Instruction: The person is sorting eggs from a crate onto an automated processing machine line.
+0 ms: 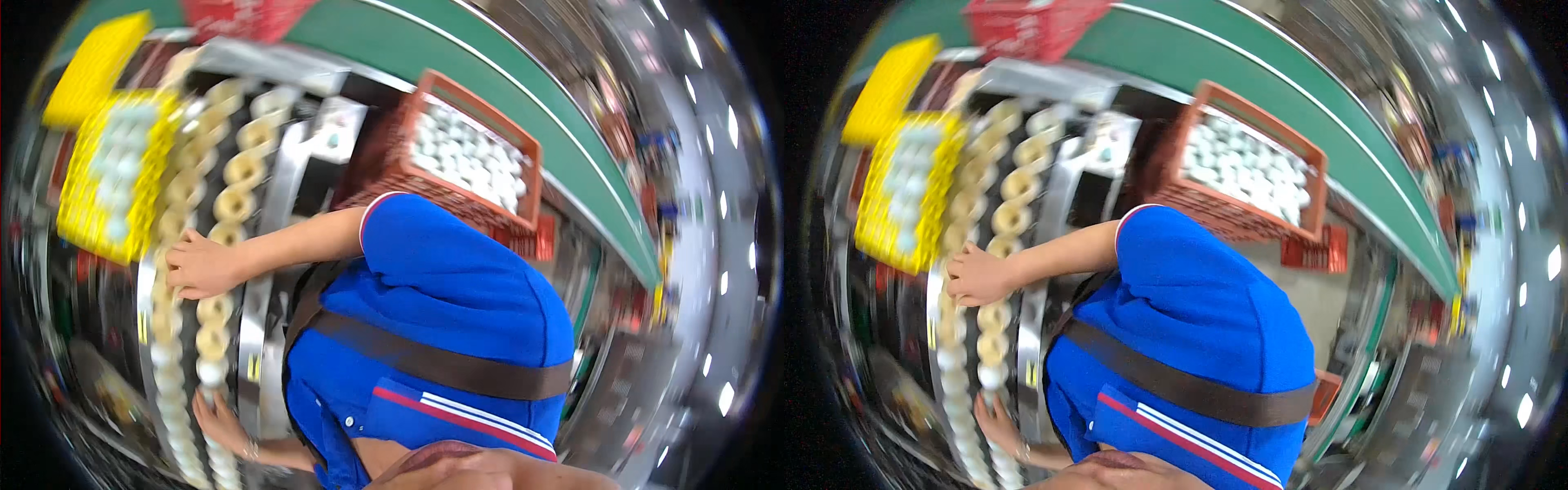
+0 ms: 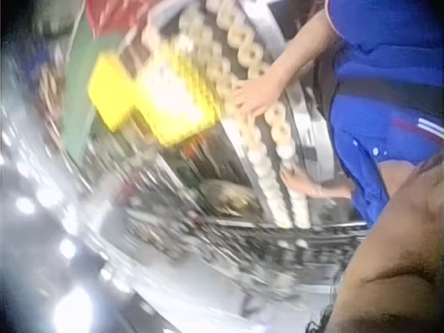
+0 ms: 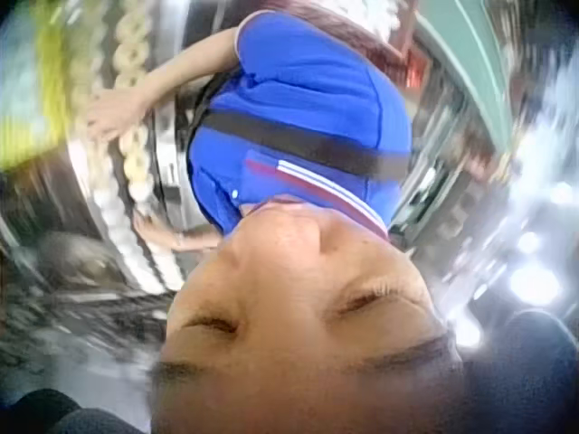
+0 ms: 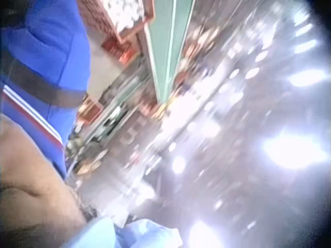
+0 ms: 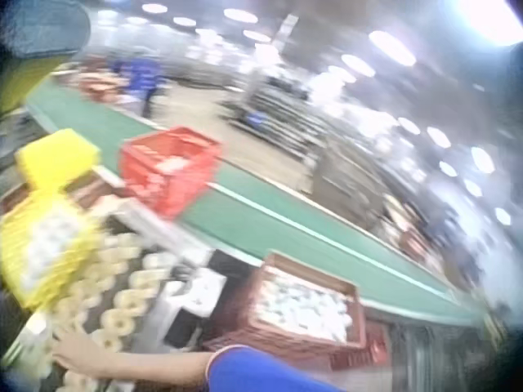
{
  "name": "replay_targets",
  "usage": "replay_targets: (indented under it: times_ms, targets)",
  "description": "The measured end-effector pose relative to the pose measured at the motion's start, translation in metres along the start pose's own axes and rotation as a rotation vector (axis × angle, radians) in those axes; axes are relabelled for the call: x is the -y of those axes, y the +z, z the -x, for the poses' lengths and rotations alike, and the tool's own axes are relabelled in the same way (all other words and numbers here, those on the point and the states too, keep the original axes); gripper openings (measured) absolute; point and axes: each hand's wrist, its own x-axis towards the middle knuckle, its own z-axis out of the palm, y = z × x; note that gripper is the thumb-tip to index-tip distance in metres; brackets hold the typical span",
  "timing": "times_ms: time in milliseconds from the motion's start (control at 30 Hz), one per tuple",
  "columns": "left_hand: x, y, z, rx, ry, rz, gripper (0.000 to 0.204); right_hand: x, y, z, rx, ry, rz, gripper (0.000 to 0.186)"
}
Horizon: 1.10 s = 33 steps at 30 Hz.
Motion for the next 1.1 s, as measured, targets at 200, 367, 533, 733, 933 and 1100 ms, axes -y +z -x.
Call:
replay_targets:
  times_ms: [200, 367, 533, 733, 933, 1100]
  targets:
    - [-0.191, -0.015, -0.043, 0.014, 0.294, 0.141, 0.037, -0.053, -0.262, 0.174, -0.267, 0.522, 0.391, 0.008]
    - [-0.415, 0.049, -0.055, 0.458, 0.787, 0.448, 0.035, -0.027, -0.41, 0.361, 0.034, 1.335, 0.657, 0.035]
    - [-0.579, 0.172, -0.022, 0.862, 1.303, 0.398, 0.038, 0.035, -0.466, 0.454, 0.373, 1.882, 0.59, 0.074]
    - [-0.612, 0.308, 0.003, 0.908, 1.555, -0.313, 0.075, 0.052, -0.442, 0.487, 0.485, 1.666, 0.495, 0.081]
    - [-0.626, 0.304, 0.016, 0.93, 1.636, -0.406, 0.07, 0.052, -0.465, 0.466, 0.513, 1.668, 0.437, 0.076]
    - [-0.624, 0.306, 0.018, 1.102, 1.63, -0.276, 0.056, 0.061, -0.465, 0.486, 0.425, 1.613, 0.313, 0.063]
